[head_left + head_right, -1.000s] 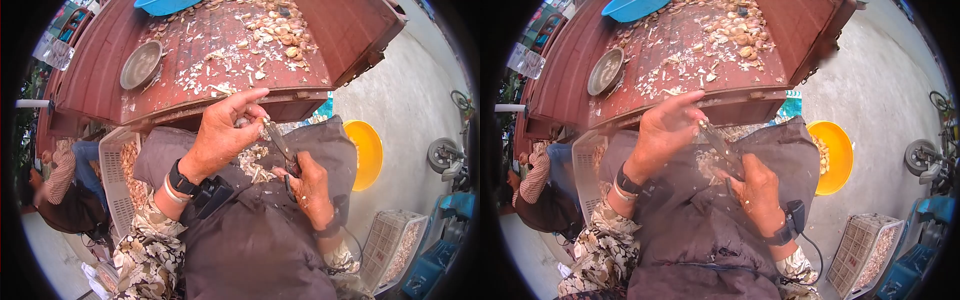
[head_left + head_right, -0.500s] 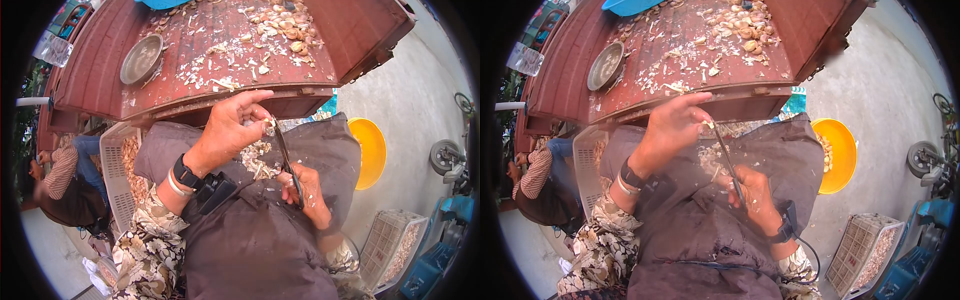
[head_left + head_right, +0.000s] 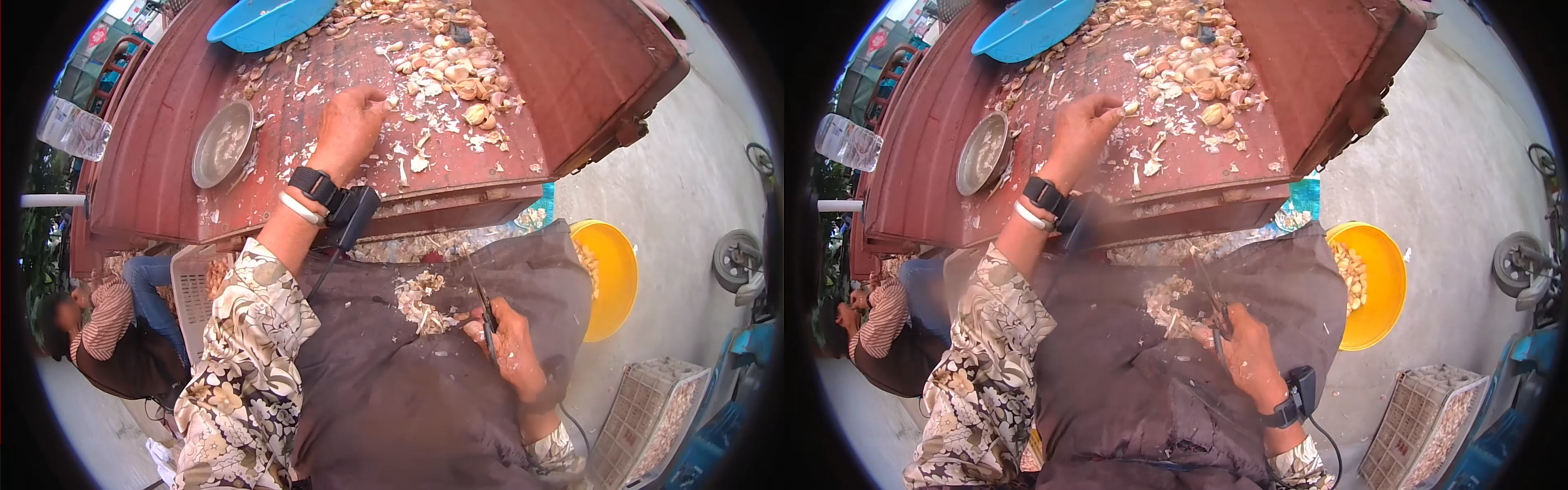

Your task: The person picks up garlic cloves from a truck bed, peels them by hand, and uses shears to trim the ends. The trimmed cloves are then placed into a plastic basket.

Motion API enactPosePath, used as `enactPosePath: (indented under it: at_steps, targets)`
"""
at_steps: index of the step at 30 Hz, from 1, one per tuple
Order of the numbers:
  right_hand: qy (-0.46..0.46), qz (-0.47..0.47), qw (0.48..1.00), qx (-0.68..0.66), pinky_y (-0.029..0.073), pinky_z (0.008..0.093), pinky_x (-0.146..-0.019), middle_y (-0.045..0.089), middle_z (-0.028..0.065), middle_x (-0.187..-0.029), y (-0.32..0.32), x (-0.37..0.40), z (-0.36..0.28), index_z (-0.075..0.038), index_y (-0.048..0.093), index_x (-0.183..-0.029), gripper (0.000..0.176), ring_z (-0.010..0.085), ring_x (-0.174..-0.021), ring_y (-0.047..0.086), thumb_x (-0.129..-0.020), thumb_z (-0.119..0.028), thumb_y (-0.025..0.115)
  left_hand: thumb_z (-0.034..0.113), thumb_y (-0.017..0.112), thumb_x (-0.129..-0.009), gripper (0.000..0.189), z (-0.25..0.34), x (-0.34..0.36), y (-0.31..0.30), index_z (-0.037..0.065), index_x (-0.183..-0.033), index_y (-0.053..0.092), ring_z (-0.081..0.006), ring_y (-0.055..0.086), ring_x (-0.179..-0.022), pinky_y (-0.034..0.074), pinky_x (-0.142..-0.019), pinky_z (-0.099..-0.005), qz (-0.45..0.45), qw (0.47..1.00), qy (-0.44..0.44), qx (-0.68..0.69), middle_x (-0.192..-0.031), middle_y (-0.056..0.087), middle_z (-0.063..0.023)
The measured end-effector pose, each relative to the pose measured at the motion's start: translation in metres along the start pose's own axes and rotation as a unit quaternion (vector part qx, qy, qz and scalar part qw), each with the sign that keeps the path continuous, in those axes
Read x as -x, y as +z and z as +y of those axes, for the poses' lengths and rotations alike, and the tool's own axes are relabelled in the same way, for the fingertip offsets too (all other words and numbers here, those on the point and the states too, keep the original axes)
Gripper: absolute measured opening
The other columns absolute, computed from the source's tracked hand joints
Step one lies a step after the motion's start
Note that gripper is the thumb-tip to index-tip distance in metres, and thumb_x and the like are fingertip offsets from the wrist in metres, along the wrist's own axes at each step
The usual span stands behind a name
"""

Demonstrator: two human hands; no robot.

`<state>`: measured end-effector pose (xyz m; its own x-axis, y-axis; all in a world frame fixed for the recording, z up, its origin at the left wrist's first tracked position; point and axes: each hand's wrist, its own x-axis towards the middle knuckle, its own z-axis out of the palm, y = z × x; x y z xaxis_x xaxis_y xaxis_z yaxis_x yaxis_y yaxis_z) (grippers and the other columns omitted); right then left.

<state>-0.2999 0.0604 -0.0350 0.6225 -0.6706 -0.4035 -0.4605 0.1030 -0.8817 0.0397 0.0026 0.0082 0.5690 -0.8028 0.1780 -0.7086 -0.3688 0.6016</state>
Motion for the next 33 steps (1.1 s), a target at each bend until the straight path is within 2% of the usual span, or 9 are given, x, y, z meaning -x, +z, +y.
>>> enactPosePath:
  at_steps: [4, 8, 11, 14, 16, 18, 19, 31, 33]
  targets:
    - [-0.008, -0.001, 1.0, -0.019, 0.045, 0.0305, -0.06, 0.058, 0.0113, -0.068, -0.001, -0.001, -0.003, 0.003, 0.053, -0.088, 0.039, 0.0162, -0.063, 0.055, -0.081, -0.031, 0.072, 0.022, 0.065, -0.078, 0.025, 0.0, -0.04, 0.019, 0.002, -0.092, 0.069, -0.0406, 0.064, -0.086, 0.052, -0.071, -0.0441, -0.054, 0.988, 0.012, -0.144, -0.089, 0.066, -0.0231]
    - [0.004, 0.001, 0.997, -0.079, 0.044, 0.0295, -0.058, 0.057, 0.0112, -0.067, -0.001, 0.0, 0.001, 0.002, 0.053, -0.089, 0.038, 0.0157, -0.062, 0.056, -0.082, -0.03, 0.072, 0.016, 0.064, -0.075, 0.019, 0.015, -0.032, 0.0, -0.002, -0.079, 0.066, -0.027, 0.066, -0.069, 0.052, -0.065, -0.0365, -0.103, 0.992, 0.025, -0.067, -0.079, 0.067, -0.0189]
    - [0.005, 0.012, 0.997, -0.079, 0.044, 0.0291, -0.056, 0.056, 0.0109, -0.067, -0.001, -0.001, -0.002, 0.002, 0.052, -0.088, 0.039, 0.0151, -0.06, 0.054, -0.082, -0.032, 0.071, 0.01, 0.063, -0.08, 0.016, 0.013, 0.009, -0.009, 0.0, -0.092, 0.061, -0.0144, 0.064, -0.079, 0.048, -0.065, -0.0258, -0.211, 0.915, -0.104, 0.328, -0.084, 0.066, -0.0061]
    - [-0.022, 0.037, 0.998, -0.048, 0.043, 0.0312, -0.056, 0.052, 0.0113, -0.066, 0.002, 0.0, -0.006, 0.001, 0.05, -0.085, 0.043, 0.0176, -0.059, 0.053, -0.081, -0.036, 0.071, 0.007, 0.064, -0.084, 0.019, 0.024, 0.066, -0.017, 0.001, -0.101, 0.059, -0.0154, 0.064, -0.086, 0.047, -0.069, -0.0222, -0.265, 0.786, -0.141, 0.541, -0.094, 0.065, -0.0098]
    - [-0.045, 0.04, 0.998, -0.012, 0.042, 0.0349, -0.058, 0.048, 0.0131, -0.067, 0.004, 0.002, -0.003, 0.0, 0.046, -0.083, 0.048, 0.0229, -0.062, 0.051, -0.08, -0.041, 0.071, 0.005, 0.063, -0.086, 0.017, 0.035, 0.104, -0.012, 0.001, -0.102, 0.059, -0.0043, 0.053, -0.066, 0.038, -0.051, -0.0153, -0.238, 0.746, -0.142, 0.605, -0.092, 0.067, -0.0112]
    - [-0.063, 0.042, 0.997, 0.001, 0.041, 0.0367, -0.06, 0.046, 0.0141, -0.069, 0.009, 0.008, -0.012, 0.0, 0.045, -0.082, 0.05, 0.0254, -0.064, 0.049, -0.08, -0.042, 0.07, 0.006, 0.064, -0.086, 0.018, 0.043, 0.133, -0.01, 0.001, -0.103, 0.06, -0.0042, 0.053, -0.068, 0.04, -0.054, -0.0155, -0.22, 0.75, -0.142, 0.607, -0.092, 0.067, -0.0103]
    - [-0.068, 0.038, 0.997, 0.003, 0.042, 0.0383, -0.061, 0.048, 0.0154, -0.072, 0.01, 0.012, -0.018, 0.0, 0.044, -0.082, 0.05, 0.0296, -0.065, 0.05, -0.08, -0.043, 0.069, 0.003, 0.062, -0.085, 0.018, 0.047, 0.145, -0.014, 0.004, -0.103, 0.061, -0.0126, 0.06, -0.091, 0.045, -0.07, -0.0225, -0.245, 0.745, -0.16, 0.599, -0.098, 0.065, -0.0087]
    - [-0.143, 0.027, 0.989, 0.033, 0.041, 0.0407, -0.058, 0.047, 0.0178, -0.07, 0.016, 0.033, -0.019, 0.001, 0.043, -0.082, 0.05, 0.0383, -0.064, 0.048, -0.083, -0.043, 0.066, -0.002, 0.063, -0.081, 0.016, 0.069, 0.195, -0.02, 0.003, -0.097, 0.064, -0.0119, 0.061, -0.09, 0.047, -0.079, -0.0254, -0.142, 0.781, -0.095, 0.601, -0.098, 0.066, -0.0066]
    - [-0.155, 0.021, 0.987, 0.032, 0.037, 0.029, -0.051, 0.05, 0.0068, -0.065, 0.015, 0.036, -0.022, -0.001, 0.051, -0.085, 0.04, 0.0168, -0.056, 0.045, -0.085, -0.038, 0.067, -0.003, 0.063, -0.081, 0.016, 0.066, 0.197, -0.017, 0.002, -0.096, 0.064, -0.0133, 0.061, -0.092, 0.047, -0.081, -0.0268, -0.129, 0.783, -0.076, 0.604, -0.099, 0.066, -0.0074]
